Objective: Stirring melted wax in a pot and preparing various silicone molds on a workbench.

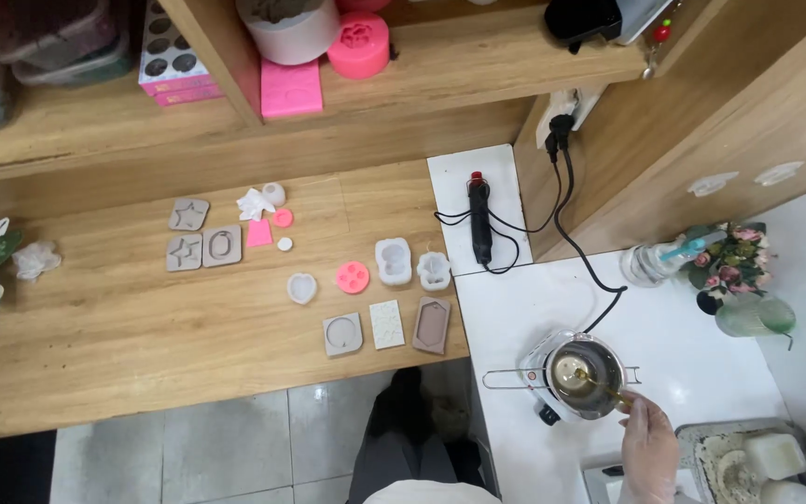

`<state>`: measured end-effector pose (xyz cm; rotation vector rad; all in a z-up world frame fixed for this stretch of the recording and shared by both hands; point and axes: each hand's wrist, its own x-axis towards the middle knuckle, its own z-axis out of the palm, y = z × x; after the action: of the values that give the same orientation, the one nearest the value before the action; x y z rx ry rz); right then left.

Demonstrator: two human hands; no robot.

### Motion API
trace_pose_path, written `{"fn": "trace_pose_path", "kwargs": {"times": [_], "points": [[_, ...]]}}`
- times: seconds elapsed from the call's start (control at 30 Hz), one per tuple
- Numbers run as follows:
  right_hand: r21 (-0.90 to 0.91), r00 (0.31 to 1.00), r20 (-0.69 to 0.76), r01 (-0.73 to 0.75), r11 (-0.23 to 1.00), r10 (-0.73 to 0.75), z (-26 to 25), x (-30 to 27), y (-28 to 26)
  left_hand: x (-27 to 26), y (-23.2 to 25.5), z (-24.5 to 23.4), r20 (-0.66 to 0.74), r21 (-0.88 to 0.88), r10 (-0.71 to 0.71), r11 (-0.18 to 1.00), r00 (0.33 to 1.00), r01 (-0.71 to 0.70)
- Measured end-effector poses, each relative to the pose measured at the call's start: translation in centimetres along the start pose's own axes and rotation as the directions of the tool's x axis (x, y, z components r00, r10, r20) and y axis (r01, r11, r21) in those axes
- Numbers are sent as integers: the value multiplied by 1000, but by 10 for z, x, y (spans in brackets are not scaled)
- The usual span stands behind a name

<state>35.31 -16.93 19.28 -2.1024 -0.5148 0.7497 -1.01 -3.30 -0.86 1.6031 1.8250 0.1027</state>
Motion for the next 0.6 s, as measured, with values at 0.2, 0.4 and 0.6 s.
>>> {"fn": "trace_pose_path", "kwargs": {"times": [0.2, 0.4, 0.6], "points": [[-66, 994, -24, -108, 992, 106, 22, 52, -105, -52, -9, 32, 7, -77, -92, 993, 996, 93], [-339, 991, -4, -128, 932, 135, 8, 57, -101, -95, -7, 62, 8, -159, -155, 975, 988, 154], [-412, 984, 70, -121, 903, 164, -7, 61, -81, -146, -32, 83, 28, -187, -207, 960, 978, 208]]}}
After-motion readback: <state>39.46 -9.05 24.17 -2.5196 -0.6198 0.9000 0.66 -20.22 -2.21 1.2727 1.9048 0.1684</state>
